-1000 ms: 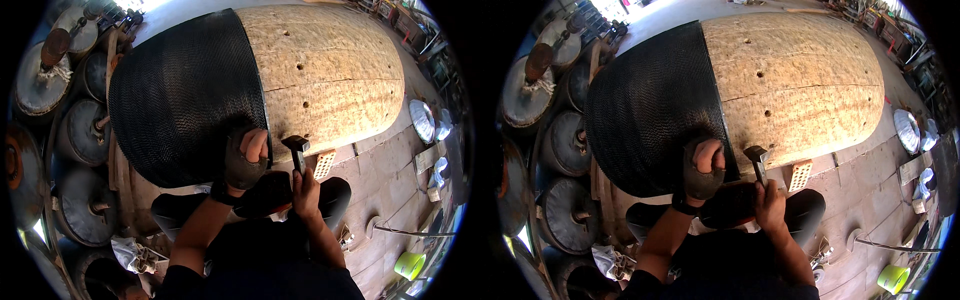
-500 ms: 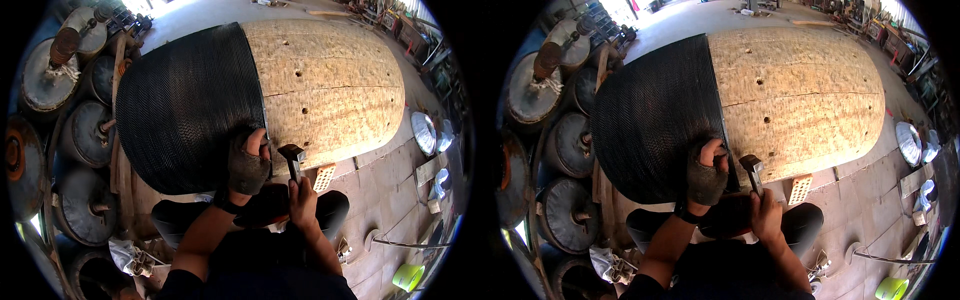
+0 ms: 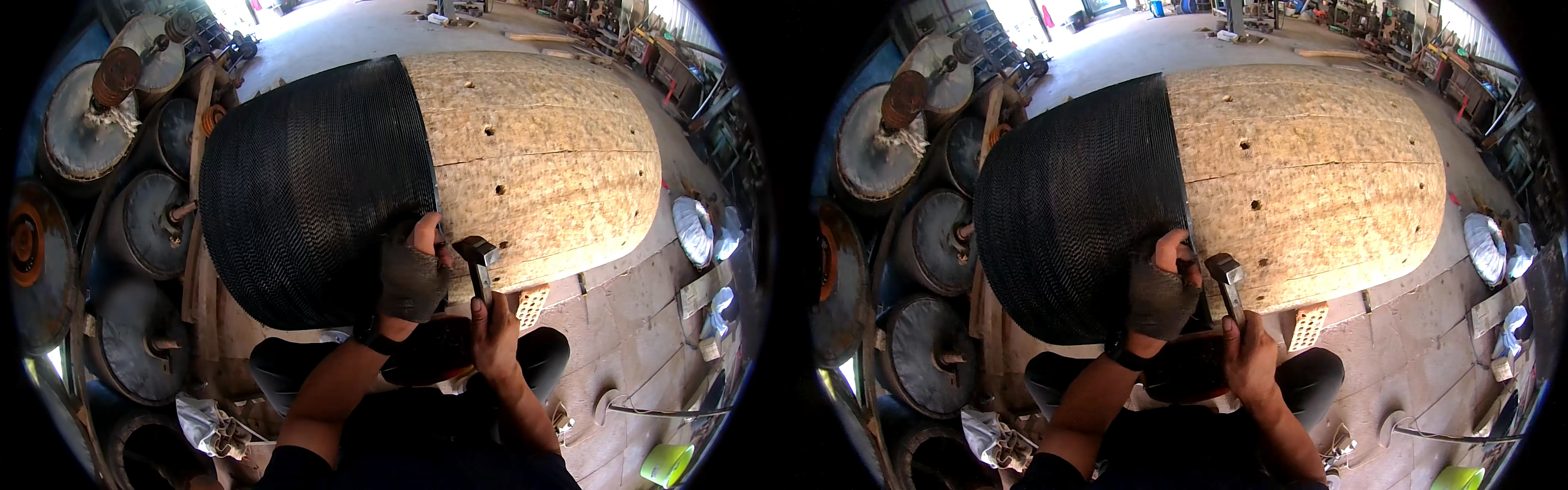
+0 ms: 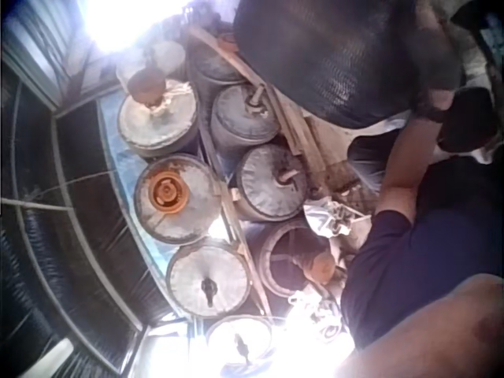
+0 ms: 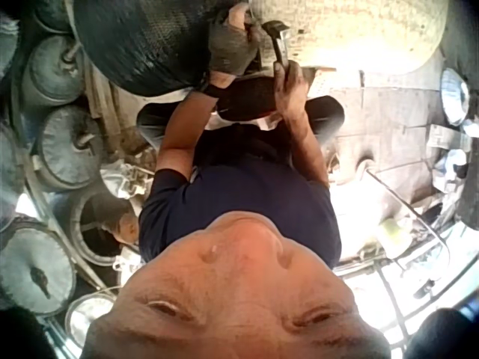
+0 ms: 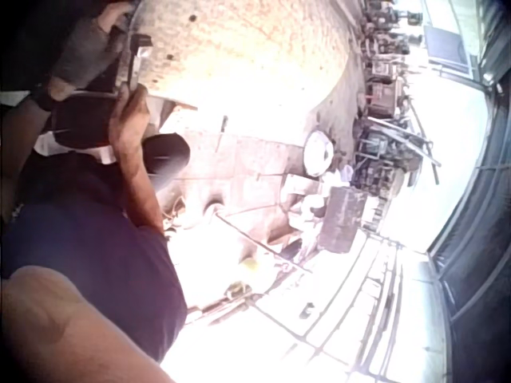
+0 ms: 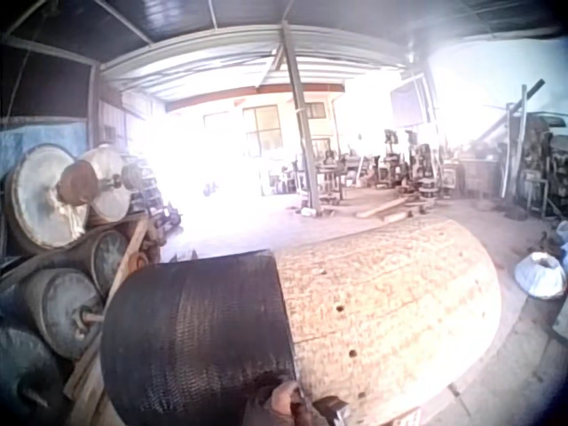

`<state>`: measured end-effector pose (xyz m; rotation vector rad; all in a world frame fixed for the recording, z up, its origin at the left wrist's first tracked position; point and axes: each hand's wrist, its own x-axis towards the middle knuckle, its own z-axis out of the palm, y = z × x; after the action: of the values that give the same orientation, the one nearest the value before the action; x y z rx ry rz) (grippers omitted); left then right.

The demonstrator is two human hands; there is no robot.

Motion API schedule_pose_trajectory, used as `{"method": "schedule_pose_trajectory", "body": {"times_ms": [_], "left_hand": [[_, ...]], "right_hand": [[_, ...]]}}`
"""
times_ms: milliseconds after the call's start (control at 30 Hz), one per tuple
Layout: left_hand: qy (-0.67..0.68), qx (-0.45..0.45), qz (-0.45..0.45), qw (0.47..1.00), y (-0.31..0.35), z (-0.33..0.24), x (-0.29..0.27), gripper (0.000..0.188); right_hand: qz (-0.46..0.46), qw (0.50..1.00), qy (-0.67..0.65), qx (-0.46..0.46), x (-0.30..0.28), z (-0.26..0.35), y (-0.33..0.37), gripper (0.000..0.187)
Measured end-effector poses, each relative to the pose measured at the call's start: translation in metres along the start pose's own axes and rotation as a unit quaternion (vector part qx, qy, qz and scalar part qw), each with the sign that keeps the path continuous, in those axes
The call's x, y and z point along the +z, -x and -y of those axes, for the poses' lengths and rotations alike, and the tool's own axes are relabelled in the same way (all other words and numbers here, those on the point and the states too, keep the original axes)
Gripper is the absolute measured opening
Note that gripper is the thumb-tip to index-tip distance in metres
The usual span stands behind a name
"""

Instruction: The person hammers small nails into a black mesh material wrapped around a large cylindrical wooden object.

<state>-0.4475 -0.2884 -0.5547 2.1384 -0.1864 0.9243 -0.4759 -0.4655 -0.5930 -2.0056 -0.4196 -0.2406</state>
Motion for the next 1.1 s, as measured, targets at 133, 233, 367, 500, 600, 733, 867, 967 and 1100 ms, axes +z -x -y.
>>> {"method": "schedule_pose_trajectory", "body": {"times_ms": [133, 233, 367, 500, 600, 733, 867, 967, 1100], "left_hand": [[-0.069, 0.062, -0.056, 0.994, -0.003, 0.004, 0.012, 0.064], [-0.112, 0.071, -0.071, 0.989, -0.004, 0.006, 0.016, 0.065], [-0.175, 0.106, -0.095, 0.974, -0.006, 0.001, 0.014, 0.066], [-0.177, 0.078, -0.082, 0.978, -0.002, 0.001, 0.016, 0.071], [-0.139, 0.066, -0.073, 0.985, -0.003, -0.006, 0.005, 0.072], [-0.136, 0.107, -0.03, 0.984, 0.048, -0.017, -0.005, 0.061], [-0.159, 0.053, 0.209, 0.963, 0.124, -0.007, -0.014, 0.046], [-0.206, 0.099, 0.197, 0.953, 0.2, 0.036, 0.018, 0.043], [-0.175, 0.07, 0.26, 0.947, 0.203, 0.03, 0.012, 0.028]], "right_hand": [[-0.021, 1.0, -0.003, -0.017, 0.0, 0.003, 0.001, 0.018], [-0.017, 0.997, 0.065, -0.036, 0.003, -0.001, -0.005, 0.019], [-0.041, 0.997, 0.033, -0.054, 0.001, -0.001, -0.001, 0.019], [-0.005, 0.994, 0.105, -0.01, 0.005, -0.001, -0.005, 0.018], [-0.036, 0.998, 0.033, -0.045, 0.004, -0.009, -0.001, 0.022], [-0.102, 0.991, -0.021, -0.085, 0.002, -0.022, 0.009, 0.026], [0.0, 0.995, 0.08, -0.052, 0.007, -0.014, -0.01, 0.019], [-0.081, 0.991, -0.068, -0.079, 0.004, -0.01, 0.007, 0.025], [-0.063, 0.993, 0.037, -0.09, 0.009, -0.022, -0.002, 0.023]]}}
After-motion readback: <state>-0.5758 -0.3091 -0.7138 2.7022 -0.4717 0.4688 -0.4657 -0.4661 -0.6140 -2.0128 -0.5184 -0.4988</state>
